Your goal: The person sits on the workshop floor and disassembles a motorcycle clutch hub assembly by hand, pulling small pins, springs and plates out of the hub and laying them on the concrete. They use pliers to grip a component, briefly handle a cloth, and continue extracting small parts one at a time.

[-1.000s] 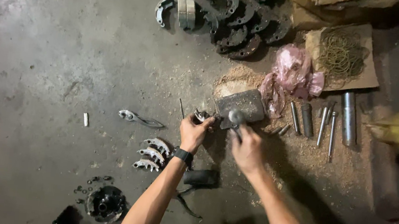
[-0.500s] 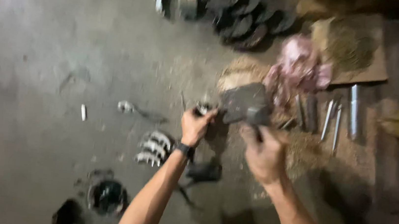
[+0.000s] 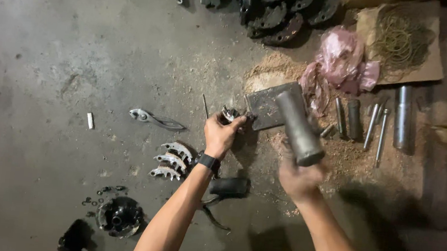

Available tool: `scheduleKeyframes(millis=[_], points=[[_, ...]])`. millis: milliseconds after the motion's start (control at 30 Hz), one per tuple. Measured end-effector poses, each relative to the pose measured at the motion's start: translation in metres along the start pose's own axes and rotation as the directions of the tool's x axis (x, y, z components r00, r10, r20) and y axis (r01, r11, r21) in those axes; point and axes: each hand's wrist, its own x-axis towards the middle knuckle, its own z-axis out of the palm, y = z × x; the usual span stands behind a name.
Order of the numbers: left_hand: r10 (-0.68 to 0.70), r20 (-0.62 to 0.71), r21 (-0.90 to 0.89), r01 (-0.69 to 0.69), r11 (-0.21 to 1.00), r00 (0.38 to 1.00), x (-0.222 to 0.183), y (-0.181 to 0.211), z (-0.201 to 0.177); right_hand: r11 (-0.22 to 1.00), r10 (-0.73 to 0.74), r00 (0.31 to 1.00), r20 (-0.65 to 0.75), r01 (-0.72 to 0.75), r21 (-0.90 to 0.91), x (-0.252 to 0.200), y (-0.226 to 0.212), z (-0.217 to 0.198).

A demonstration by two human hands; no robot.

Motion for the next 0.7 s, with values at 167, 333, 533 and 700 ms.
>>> scheduleKeyframes(millis=[167, 333, 533, 700], points=[[0.039, -0.010, 0.045, -0.039, 0.998, 0.999, 0.007, -0.009, 0.004, 1.000, 0.012, 0.999, 0.048, -0.011, -0.019, 0.023, -0.034, -0.011], [-0.001, -0.052, 0.227, 0.013, 0.974, 0.999, 0.007, -0.011, 0.005, 0.998, 0.005, 0.999, 0.041, -0.003, -0.063, 0.034, -0.091, -0.029], [-0.006, -0.028, 0.156, 0.011, 0.988, 1.000, 0.010, -0.004, 0.005, 0.979, 0.153, 0.977, 0.148, -0.129, -0.158, 0.032, -0.039, -0.011], [-0.013, -0.030, 0.199, 0.019, 0.980, 0.999, 0.009, -0.002, 0.004, 0.988, 0.118, 0.991, 0.055, -0.112, -0.111, 0.043, -0.106, -0.044]])
